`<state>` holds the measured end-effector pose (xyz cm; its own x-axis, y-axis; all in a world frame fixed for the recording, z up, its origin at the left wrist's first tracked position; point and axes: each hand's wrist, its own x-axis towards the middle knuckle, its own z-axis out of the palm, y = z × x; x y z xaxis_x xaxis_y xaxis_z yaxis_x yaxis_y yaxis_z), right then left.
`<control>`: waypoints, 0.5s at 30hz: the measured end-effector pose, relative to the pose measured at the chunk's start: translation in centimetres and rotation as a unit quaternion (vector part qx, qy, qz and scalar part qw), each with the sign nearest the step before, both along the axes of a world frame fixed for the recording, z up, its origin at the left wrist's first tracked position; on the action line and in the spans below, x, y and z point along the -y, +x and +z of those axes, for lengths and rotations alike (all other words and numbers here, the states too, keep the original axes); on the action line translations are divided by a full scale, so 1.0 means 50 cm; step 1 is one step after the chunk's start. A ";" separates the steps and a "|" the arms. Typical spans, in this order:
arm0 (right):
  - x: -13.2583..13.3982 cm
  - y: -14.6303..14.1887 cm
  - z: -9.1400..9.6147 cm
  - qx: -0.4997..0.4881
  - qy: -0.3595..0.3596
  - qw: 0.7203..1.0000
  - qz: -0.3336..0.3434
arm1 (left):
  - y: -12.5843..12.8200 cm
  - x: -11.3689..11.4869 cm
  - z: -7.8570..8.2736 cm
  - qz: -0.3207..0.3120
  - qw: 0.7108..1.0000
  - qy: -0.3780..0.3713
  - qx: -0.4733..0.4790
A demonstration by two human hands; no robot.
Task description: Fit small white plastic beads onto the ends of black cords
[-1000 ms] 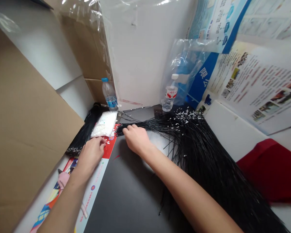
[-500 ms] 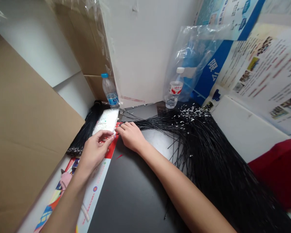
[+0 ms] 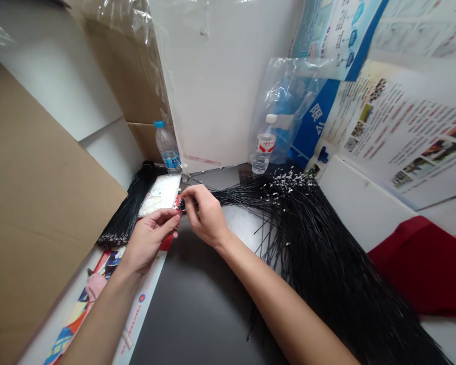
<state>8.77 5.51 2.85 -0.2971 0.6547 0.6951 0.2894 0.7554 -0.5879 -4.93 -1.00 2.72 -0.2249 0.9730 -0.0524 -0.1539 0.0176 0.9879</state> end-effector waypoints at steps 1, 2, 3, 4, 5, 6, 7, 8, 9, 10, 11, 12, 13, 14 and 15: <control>0.010 0.004 0.024 -0.063 -0.002 0.998 -0.006 | 0.004 0.001 0.001 -0.008 1.000 -0.003 0.020; 0.020 0.009 0.054 -0.121 0.003 0.993 -0.011 | 0.008 0.002 0.002 -0.018 0.999 -0.005 0.040; 0.030 0.016 0.086 -0.172 0.017 0.985 -0.015 | 0.011 0.003 0.003 -0.028 0.998 -0.005 0.058; 0.039 0.024 0.119 -0.213 0.039 0.976 -0.023 | 0.014 0.004 0.004 -0.035 0.997 -0.006 0.073; 0.046 0.033 0.150 -0.238 0.060 0.969 -0.032 | 0.016 0.005 0.004 -0.041 0.996 -0.006 0.084; 0.051 0.042 0.176 -0.249 0.073 0.965 -0.040 | 0.018 0.005 0.004 -0.045 0.995 -0.006 0.091; 0.053 0.051 0.195 -0.242 0.081 0.966 -0.038 | 0.019 0.006 0.004 -0.049 0.995 -0.005 0.092; 0.052 0.058 0.207 -0.220 0.077 0.972 -0.031 | 0.020 0.006 0.004 -0.052 0.995 -0.005 0.089; 0.049 0.063 0.211 -0.190 0.067 0.979 -0.020 | 0.020 0.007 0.003 -0.055 0.995 -0.006 0.085; 0.044 0.065 0.209 -0.159 0.053 0.986 -0.005 | 0.020 0.008 0.003 -0.057 0.995 -0.008 0.080; 0.037 0.066 0.204 -0.134 0.036 0.990 0.008 | 0.020 0.008 0.003 -0.058 0.995 -0.009 0.076; 0.031 0.065 0.199 -0.121 0.022 0.992 0.018 | 0.020 0.009 0.002 -0.058 0.996 -0.011 0.074; 0.026 0.063 0.197 -0.118 0.012 0.993 0.024 | 0.019 0.009 0.002 -0.057 0.996 -0.012 0.074; 0.023 0.061 0.200 -0.124 0.008 0.992 0.028 | 0.019 0.009 0.001 -0.056 0.996 -0.013 0.075; 0.023 0.060 0.210 -0.140 0.014 0.990 0.026 | 0.018 0.009 0.000 -0.055 0.995 -0.014 0.078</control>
